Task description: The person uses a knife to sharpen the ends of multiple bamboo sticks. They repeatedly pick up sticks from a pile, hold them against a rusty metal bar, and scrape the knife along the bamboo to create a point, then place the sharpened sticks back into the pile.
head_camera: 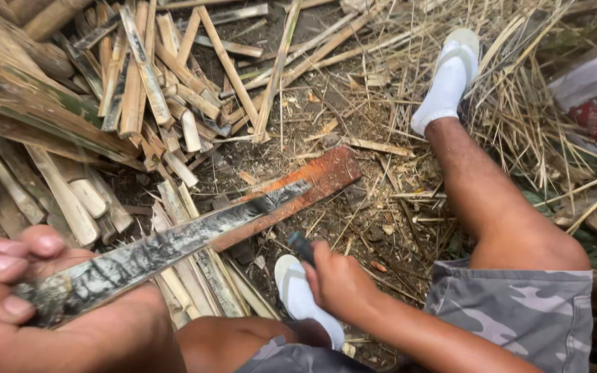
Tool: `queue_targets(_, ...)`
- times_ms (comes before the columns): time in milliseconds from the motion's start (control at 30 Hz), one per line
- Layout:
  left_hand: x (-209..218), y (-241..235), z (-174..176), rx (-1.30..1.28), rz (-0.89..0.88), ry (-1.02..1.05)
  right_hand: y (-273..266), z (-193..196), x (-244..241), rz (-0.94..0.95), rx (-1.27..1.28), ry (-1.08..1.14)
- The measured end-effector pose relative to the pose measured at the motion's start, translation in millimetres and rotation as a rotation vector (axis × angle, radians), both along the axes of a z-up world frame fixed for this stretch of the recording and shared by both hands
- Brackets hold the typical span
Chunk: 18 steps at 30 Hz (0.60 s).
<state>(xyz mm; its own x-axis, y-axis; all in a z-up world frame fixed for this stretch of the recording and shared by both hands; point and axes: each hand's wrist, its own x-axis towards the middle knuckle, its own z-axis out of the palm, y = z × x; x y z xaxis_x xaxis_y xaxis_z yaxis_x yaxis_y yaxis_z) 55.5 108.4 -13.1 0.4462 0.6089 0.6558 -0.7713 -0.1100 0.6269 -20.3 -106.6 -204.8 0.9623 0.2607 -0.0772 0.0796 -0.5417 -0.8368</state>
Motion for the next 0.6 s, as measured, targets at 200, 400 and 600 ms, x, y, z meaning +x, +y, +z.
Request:
queue_targets(200,-3.5,25.6,-20.0,-0.073,0.029,-0.057,-0.6,-26.3,25.3,0.012,-0.088,-0.093)
queue_targets(400,5.1,46.6,-17.3,-0.106,0.108,0.054,9.6,-29.4,1.1,0.078,0.009,-0.098)
queue_targets(600,-0.2,54.8,-24.2,-0.113,0.039,0.098,-11.1,-135.3,76.6,-0.1,-0.347,0.441)
